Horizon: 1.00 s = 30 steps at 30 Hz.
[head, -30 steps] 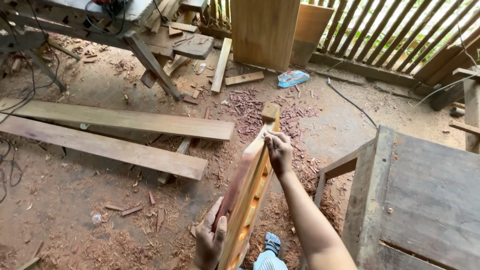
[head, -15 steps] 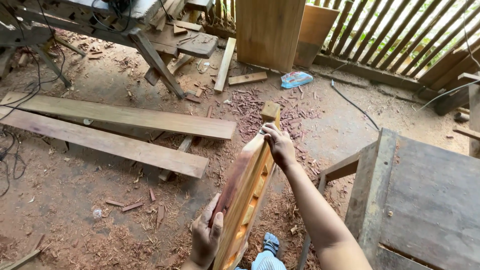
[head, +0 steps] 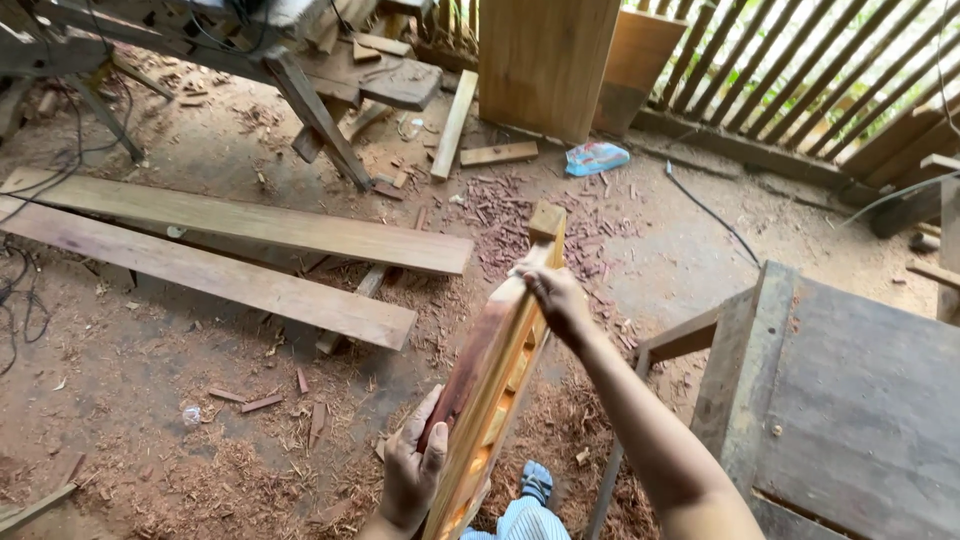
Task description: The person sands a wooden chair using a sanding block, focusing on the backrest and legs. They then use a hair dryer to blow away dust from the chair before continuing to sand the legs and frame.
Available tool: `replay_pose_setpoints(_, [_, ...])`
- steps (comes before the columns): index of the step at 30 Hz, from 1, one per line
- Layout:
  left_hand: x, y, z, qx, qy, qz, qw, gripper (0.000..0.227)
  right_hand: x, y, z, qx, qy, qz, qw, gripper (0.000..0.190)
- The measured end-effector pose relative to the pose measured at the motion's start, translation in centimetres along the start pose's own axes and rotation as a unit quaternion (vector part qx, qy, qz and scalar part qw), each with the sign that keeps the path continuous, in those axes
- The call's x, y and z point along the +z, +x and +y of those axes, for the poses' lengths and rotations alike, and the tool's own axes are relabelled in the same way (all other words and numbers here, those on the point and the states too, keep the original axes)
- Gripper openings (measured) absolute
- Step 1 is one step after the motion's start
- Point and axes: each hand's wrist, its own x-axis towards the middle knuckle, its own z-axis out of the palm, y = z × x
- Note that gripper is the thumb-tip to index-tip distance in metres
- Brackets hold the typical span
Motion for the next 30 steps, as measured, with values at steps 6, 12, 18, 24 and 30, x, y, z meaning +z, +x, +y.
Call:
replay_pose_setpoints(6, [0.9, 0.5, -2.2, 0.027, -0.018, 0.009, 0.999, 0.055, -1.3, -1.3, -1.8, -0.082, 0.168, -0.049, 0.981, 0.035])
replay_pose_setpoints(12, [1.3, -0.4, -2.6, 0.059, 0.005, 0.022, 0.998, 0.057, -1.0, -0.5, -1.0, 0.130, 0.076, -0.073, 0.986, 0.035])
replay_pose_setpoints(18, [1.8, -0.3, -0.9, 0.005, -0.054, 0.007, 0.998, 0.055, -2.7, -3.4, -3.8, -0.177, 0.111, -0.033, 0.977, 0.033])
replay_pose_setpoints(24, [2.4, -1.0, 0.1, 0.070, -0.018, 0.022, 0.997, 0.057, -2.7, -0.6, 0.3, 0.056, 0.065, -0.031, 0.996, 0.034])
replay_pose_setpoints(30, [3.1, -1.4, 0.0, -0.089, -0.054, -0.008, 0.995, 0.064, -4.1, -3.8, -2.3, -0.124, 0.215, -0.082, 0.965, 0.035])
